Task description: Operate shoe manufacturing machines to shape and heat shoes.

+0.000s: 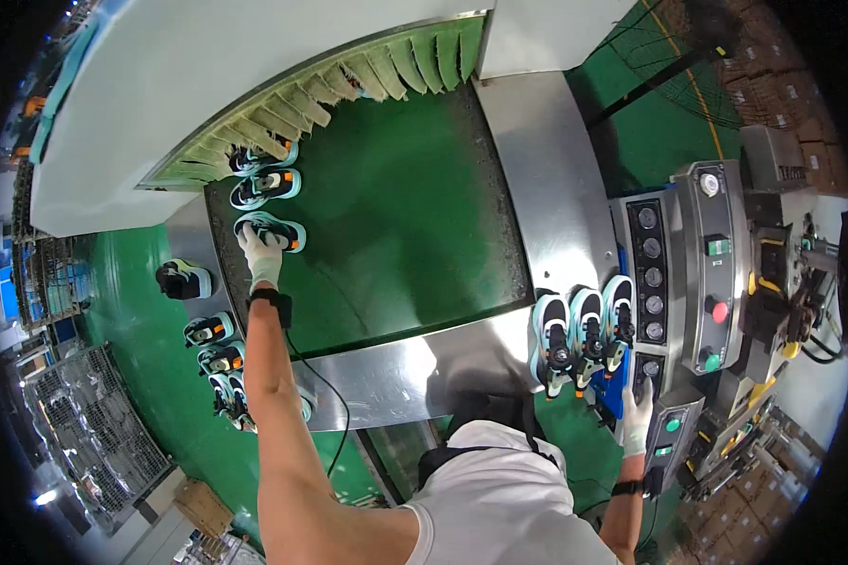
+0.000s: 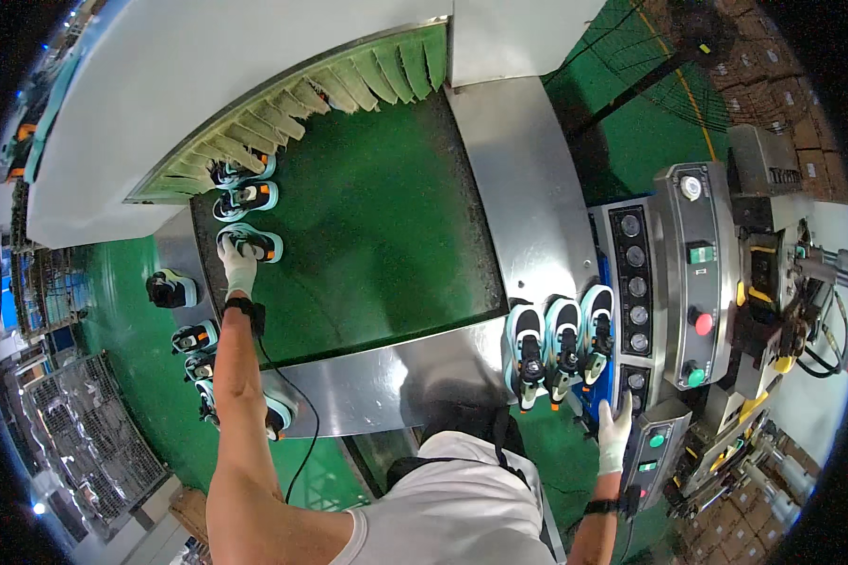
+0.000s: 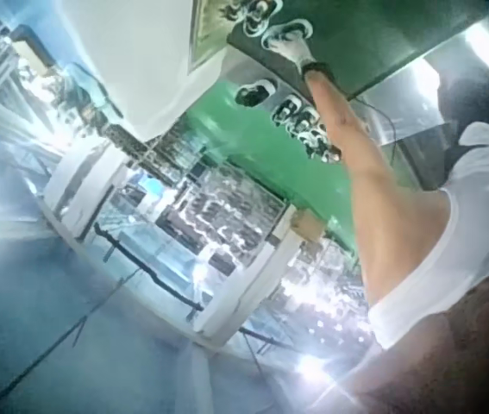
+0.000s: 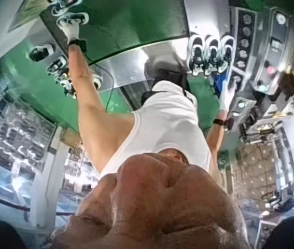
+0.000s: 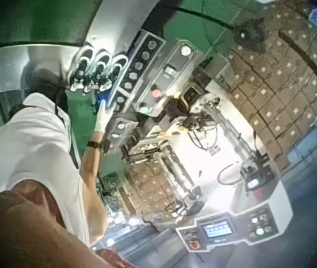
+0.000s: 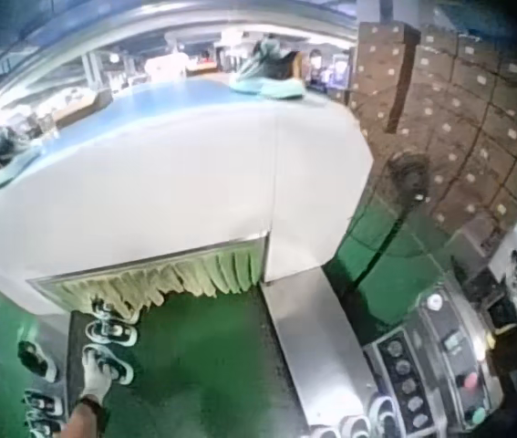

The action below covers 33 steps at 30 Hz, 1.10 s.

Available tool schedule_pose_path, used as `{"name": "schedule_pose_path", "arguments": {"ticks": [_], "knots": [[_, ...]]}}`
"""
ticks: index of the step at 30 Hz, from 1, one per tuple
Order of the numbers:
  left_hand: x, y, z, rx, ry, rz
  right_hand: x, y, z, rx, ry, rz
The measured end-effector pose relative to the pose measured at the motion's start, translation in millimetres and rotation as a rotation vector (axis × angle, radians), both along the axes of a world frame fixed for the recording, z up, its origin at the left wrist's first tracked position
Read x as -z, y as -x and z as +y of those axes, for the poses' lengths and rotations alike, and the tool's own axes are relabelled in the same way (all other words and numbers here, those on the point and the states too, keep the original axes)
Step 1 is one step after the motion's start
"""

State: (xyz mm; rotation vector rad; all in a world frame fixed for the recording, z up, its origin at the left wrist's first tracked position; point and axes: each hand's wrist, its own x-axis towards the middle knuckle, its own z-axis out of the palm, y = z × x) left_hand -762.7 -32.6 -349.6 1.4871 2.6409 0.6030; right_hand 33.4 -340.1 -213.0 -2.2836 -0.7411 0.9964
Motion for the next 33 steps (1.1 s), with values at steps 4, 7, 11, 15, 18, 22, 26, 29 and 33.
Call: {"name": "schedule_pose_path", "arguments": {"ticks": [4, 7, 11, 15, 18, 22, 26, 29, 33], "knots": [[7, -11, 21, -0.01, 0.137, 0.005, 52, 1, 66, -0.143, 0.0, 0.026], [-7, -18, 12, 0.146, 0.174, 0.098, 82, 9, 86, -0.224, 0.08, -0.403], [-12, -43, -43, 0.416, 0.043, 0.055, 92, 15, 90, -0.328, 0.032, -0.432], [-44, -151, -58, 0.487, -0.054, -0.189, 81, 7, 82, -0.364, 0.083, -0.339], [-86, -224, -80, 0.593, -0.025, -0.32, 19, 51, 107, -0.419, -0.189, -0.291], [-159, -355, -92, 0.85, -0.025, -0.621, -132, 140, 131, -0.565, -0.407, 0.084], [-216, -468, -97, 0.977, 0.105, -0.847, -145, 138, 113, -0.71, -0.413, 0.059], [-238, -523, -94, 1.045, 0.092, -0.889, -186, 98, 85, -0.615, -0.432, -0.006], [-282, -600, -103, 1.184, 0.107, -0.818, -186, 37, 48, -0.437, -0.357, 0.148]]}}
